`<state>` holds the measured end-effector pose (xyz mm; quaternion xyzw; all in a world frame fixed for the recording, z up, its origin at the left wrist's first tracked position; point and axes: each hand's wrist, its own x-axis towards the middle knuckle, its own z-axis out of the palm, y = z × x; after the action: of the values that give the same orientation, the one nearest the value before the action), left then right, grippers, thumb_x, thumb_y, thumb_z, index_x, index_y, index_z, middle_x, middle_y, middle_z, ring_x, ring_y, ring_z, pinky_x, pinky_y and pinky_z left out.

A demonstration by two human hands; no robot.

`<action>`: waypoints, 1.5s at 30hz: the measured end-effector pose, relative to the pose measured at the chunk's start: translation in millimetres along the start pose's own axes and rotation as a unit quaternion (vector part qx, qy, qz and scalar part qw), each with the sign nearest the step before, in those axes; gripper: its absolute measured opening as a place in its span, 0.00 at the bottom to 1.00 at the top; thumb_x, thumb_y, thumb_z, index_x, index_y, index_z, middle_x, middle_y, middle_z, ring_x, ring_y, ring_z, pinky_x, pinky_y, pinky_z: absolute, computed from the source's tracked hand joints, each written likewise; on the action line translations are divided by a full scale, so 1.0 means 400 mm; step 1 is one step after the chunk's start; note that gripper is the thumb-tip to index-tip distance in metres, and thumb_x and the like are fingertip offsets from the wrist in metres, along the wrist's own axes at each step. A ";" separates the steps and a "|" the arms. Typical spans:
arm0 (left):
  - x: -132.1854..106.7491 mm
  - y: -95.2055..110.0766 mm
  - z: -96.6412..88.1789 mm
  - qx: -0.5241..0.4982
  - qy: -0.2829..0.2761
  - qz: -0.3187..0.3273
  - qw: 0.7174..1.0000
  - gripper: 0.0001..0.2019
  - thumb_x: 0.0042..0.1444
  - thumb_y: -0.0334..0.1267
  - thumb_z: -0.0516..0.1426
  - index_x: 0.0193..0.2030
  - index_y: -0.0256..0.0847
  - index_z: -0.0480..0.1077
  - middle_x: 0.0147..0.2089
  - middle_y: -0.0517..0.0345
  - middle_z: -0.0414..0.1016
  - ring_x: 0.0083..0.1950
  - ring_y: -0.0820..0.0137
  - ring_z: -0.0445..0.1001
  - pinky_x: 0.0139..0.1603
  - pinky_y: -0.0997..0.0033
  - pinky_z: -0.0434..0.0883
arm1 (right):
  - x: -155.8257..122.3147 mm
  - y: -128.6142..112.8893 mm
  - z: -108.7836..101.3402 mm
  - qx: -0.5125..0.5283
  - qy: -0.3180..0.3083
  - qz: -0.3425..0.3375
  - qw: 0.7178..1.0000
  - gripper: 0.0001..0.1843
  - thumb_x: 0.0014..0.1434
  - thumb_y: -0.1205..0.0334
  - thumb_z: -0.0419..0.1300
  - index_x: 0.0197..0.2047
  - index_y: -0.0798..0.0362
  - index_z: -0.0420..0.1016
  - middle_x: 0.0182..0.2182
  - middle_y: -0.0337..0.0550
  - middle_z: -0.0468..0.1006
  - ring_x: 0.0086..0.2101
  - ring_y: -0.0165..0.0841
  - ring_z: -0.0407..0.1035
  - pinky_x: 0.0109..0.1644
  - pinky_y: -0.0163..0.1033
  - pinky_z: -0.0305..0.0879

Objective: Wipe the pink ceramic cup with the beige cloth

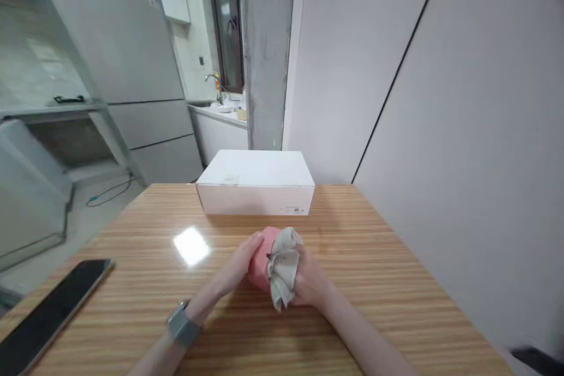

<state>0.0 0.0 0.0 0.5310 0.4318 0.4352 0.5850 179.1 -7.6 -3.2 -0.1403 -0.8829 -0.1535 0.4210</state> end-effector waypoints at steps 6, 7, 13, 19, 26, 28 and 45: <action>-0.024 0.024 0.015 -0.126 -0.093 -0.027 0.987 0.24 0.57 0.52 0.54 0.57 0.42 0.65 0.59 0.51 0.69 0.58 0.59 0.66 0.57 0.61 0.62 | -0.022 0.006 0.004 -0.007 0.005 0.067 0.998 0.13 0.58 0.60 0.48 0.38 0.51 0.72 0.28 0.43 0.77 0.33 0.37 0.70 0.46 0.45 0.64; -0.023 0.026 0.013 -0.141 -0.109 -0.020 0.984 0.23 0.57 0.50 0.55 0.56 0.42 0.65 0.57 0.51 0.71 0.57 0.60 0.68 0.54 0.63 0.64 | -0.020 0.006 0.002 -0.011 0.007 0.062 0.998 0.12 0.58 0.60 0.48 0.37 0.51 0.72 0.27 0.42 0.77 0.32 0.37 0.70 0.45 0.45 0.64; -0.021 0.039 -0.013 -0.082 -0.057 -0.077 0.992 0.20 0.58 0.53 0.51 0.39 0.37 0.74 0.42 0.54 0.79 0.46 0.62 0.73 0.50 0.65 0.66 | -0.005 -0.010 0.016 0.003 0.006 -0.080 0.997 0.08 0.59 0.63 0.52 0.35 0.54 0.72 0.26 0.41 0.77 0.32 0.35 0.71 0.51 0.44 0.64; -0.018 0.044 -0.005 0.049 -0.072 0.030 0.996 0.20 0.60 0.51 0.50 0.41 0.38 0.75 0.49 0.55 0.77 0.53 0.62 0.70 0.60 0.62 0.60 | -0.006 -0.016 0.017 0.022 -0.033 -0.031 0.999 0.10 0.60 0.59 0.51 0.32 0.51 0.71 0.25 0.38 0.76 0.29 0.32 0.69 0.48 0.42 0.67; -0.047 0.056 0.026 0.027 -0.051 0.060 0.997 0.22 0.60 0.51 0.51 0.57 0.42 0.66 0.61 0.54 0.67 0.62 0.63 0.63 0.64 0.65 0.57 | -0.011 0.006 -0.014 0.004 0.012 0.070 0.997 0.12 0.59 0.59 0.47 0.28 0.50 0.67 0.24 0.40 0.73 0.29 0.35 0.67 0.40 0.43 0.65; -0.050 0.050 0.030 0.000 -0.062 0.039 0.997 0.23 0.59 0.52 0.52 0.58 0.43 0.65 0.62 0.53 0.66 0.63 0.62 0.62 0.62 0.65 0.59 | -0.013 0.008 -0.017 -0.007 0.018 0.076 0.997 0.12 0.58 0.60 0.47 0.28 0.50 0.68 0.24 0.41 0.73 0.30 0.36 0.67 0.40 0.43 0.65; -0.024 0.067 0.001 0.075 -0.031 0.048 0.996 0.18 0.59 0.50 0.50 0.33 0.38 0.72 0.38 0.55 0.77 0.43 0.64 0.70 0.49 0.65 0.65 | 0.031 -0.022 0.001 0.009 -0.021 -0.033 0.999 0.09 0.59 0.62 0.50 0.31 0.52 0.69 0.25 0.40 0.74 0.30 0.33 0.68 0.50 0.46 0.65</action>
<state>-3.3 -7.9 27.1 0.6067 0.4190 0.4122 0.5352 167.8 -14.2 4.9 -0.1108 -0.8968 -0.1563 0.3988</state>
